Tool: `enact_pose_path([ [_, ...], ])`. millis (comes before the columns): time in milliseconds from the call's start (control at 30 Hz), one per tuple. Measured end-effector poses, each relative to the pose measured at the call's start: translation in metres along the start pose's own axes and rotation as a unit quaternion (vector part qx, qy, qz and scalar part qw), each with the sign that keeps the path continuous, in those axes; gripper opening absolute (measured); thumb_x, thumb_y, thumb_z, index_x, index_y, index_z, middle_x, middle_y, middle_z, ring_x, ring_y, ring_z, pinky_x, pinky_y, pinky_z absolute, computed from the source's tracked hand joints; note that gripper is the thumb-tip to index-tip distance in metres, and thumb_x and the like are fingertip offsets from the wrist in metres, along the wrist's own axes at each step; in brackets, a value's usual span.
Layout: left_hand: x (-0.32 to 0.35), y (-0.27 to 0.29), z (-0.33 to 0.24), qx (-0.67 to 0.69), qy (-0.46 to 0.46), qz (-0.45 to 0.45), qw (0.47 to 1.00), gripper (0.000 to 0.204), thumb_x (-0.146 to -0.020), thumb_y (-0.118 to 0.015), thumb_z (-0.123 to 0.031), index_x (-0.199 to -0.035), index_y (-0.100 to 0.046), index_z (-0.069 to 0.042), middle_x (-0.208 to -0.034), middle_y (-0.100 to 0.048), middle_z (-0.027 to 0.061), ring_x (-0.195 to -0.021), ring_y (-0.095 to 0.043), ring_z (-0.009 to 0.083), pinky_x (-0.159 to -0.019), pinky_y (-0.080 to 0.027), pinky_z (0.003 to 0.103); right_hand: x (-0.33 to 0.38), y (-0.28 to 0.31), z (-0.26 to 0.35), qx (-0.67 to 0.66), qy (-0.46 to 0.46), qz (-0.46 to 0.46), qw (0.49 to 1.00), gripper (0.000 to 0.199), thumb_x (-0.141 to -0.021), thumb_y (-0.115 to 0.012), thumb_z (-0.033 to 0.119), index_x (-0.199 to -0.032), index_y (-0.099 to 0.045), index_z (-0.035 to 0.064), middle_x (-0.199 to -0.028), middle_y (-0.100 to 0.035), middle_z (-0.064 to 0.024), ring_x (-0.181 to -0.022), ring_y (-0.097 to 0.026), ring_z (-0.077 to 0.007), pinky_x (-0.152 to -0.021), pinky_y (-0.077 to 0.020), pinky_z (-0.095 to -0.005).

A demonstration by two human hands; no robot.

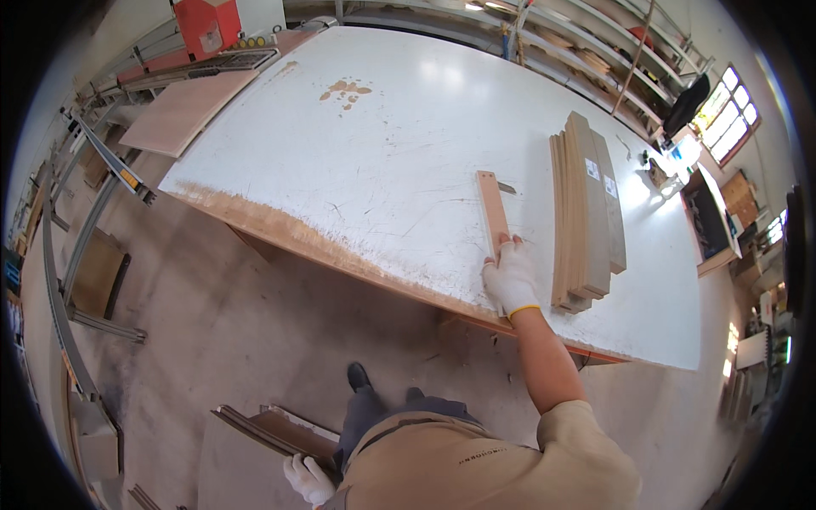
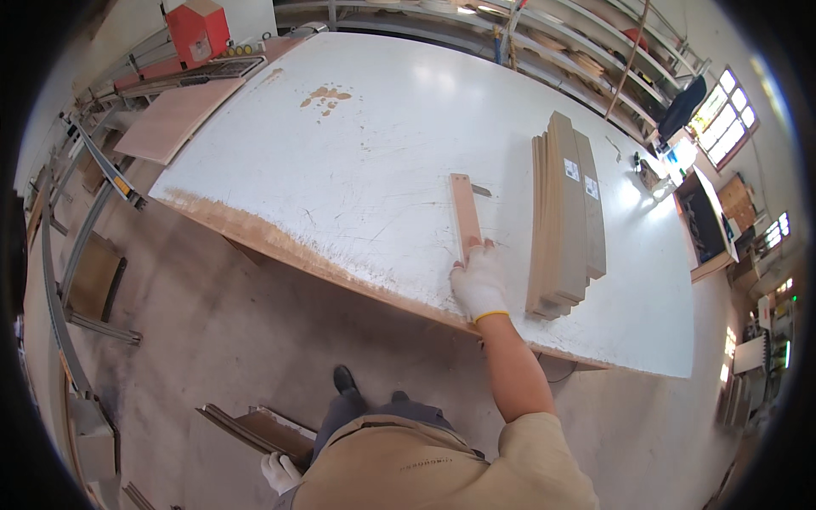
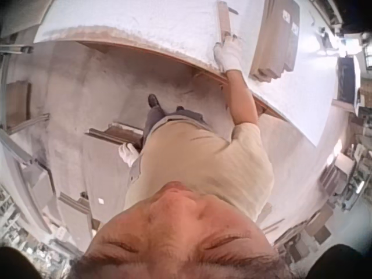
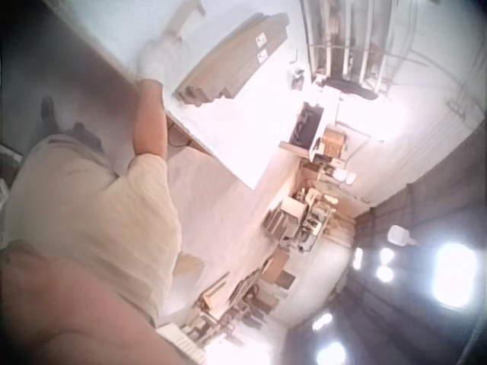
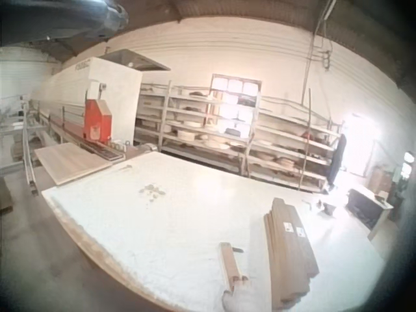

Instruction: The person picks up flat wood panels from a conveyor belt and stacks them on a workbench. The person repeatedly lifts panels, aligns them, and places them into a growing stack.

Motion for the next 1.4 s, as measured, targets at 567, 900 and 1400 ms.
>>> enact_pose_path([
  [567, -0.182, 0.056, 0.125, -0.107, 0.204, -0.233, 0.945, 0.049, -0.092, -0.068, -0.018, -0.134, -0.057, 0.005, -0.137, -0.056, 0.0271, -0.137, -0.047, 0.0508, -0.121, -0.035, 0.059, -0.029, -0.077, 0.096, -0.126, 0.017, -0.028, 0.991, 0.051, -0.096, -0.064, 0.006, -0.145, -0.059, -0.0055, -0.136, -0.064, -0.0274, -0.126, -0.062, -0.0433, -0.111, -0.0502, -0.0457],
  [900, -0.183, 0.061, 0.118, -0.081, 0.211, -0.208, 0.952, 0.052, -0.086, -0.071, -0.017, -0.131, -0.057, 0.006, -0.139, -0.056, 0.0266, -0.139, -0.046, 0.0509, -0.121, -0.034, 0.062, -0.088, -0.108, 0.222, -0.037, 0.098, 0.009, 0.994, 0.047, -0.097, -0.064, 0.010, -0.142, -0.060, -0.0026, -0.142, -0.063, -0.0215, -0.135, -0.056, -0.0397, -0.114, -0.0482, -0.0450],
  [1400, -0.182, 0.060, 0.119, -0.061, 0.216, -0.204, 0.953, 0.056, -0.089, -0.071, -0.020, -0.135, -0.057, 0.008, -0.144, -0.055, 0.0295, -0.142, -0.045, 0.0523, -0.126, -0.030, 0.065, -0.091, -0.113, 0.236, 0.017, 0.134, 0.002, 0.991, 0.047, -0.098, -0.062, 0.014, -0.142, -0.059, -0.0029, -0.139, -0.063, -0.0234, -0.134, -0.056, -0.0411, -0.113, -0.0476, -0.0463],
])
Point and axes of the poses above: each hand's wrist, its own x-axis away from the middle knuckle, its own y-axis out of the back of the hand, z = x × y, the point moved 6 cm from there along -x, towards the middle knuckle
